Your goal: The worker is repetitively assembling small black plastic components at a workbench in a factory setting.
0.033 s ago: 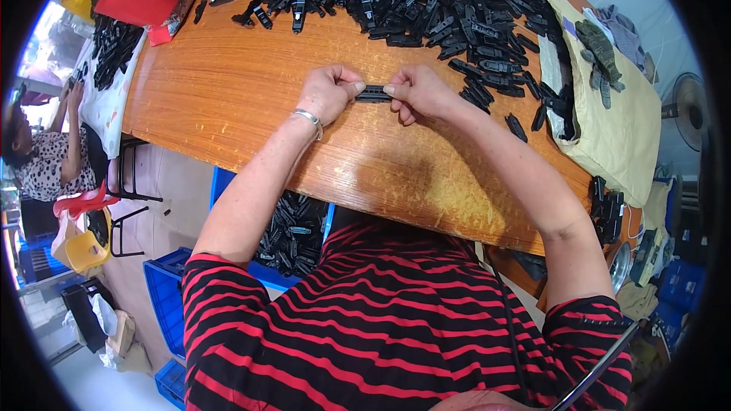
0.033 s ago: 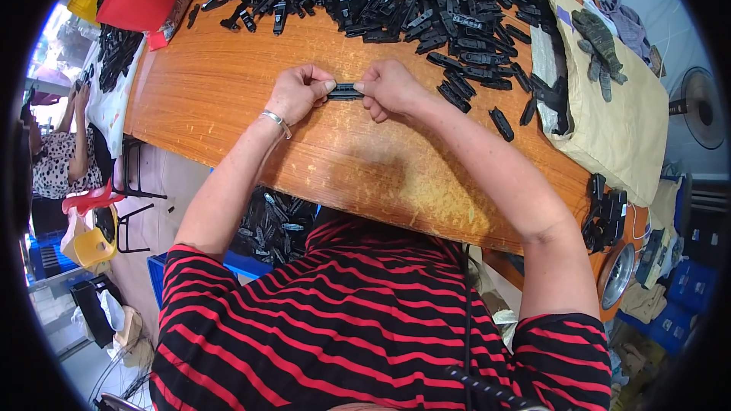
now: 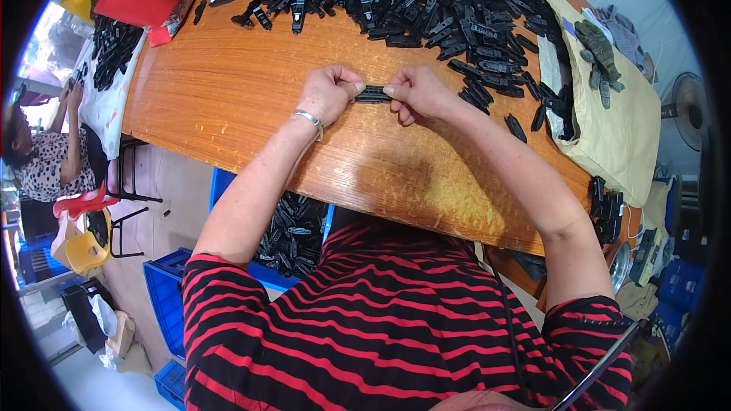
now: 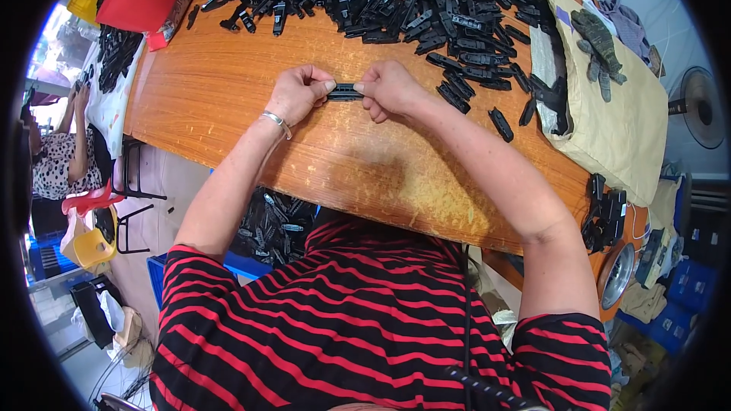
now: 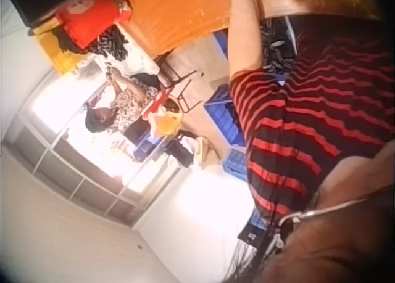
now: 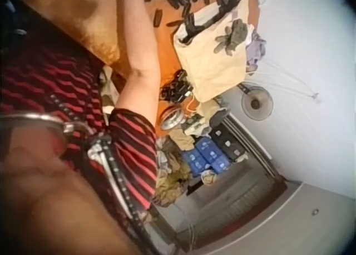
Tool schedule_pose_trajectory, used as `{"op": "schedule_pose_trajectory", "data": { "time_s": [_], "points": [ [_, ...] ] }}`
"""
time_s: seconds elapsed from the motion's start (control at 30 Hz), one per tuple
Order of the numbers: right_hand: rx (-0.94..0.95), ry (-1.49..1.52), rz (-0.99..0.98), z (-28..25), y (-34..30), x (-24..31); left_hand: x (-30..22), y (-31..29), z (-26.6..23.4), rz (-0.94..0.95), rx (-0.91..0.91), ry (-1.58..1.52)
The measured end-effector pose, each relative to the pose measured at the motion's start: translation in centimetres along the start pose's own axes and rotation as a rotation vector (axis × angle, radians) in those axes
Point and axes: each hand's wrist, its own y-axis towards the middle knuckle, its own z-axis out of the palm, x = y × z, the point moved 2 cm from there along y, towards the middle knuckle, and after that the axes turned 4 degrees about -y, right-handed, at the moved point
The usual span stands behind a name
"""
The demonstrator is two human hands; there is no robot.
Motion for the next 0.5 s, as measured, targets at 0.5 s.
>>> {"op": "schedule_pose_trajectory", "data": {
  "time_s": [0.5],
  "points": [
    [0.094,-0.172,0.16,-0.7,0.6,1.5,-1.5,1.6,-0.1,-0.086,0.114,0.385]
  ]
}}
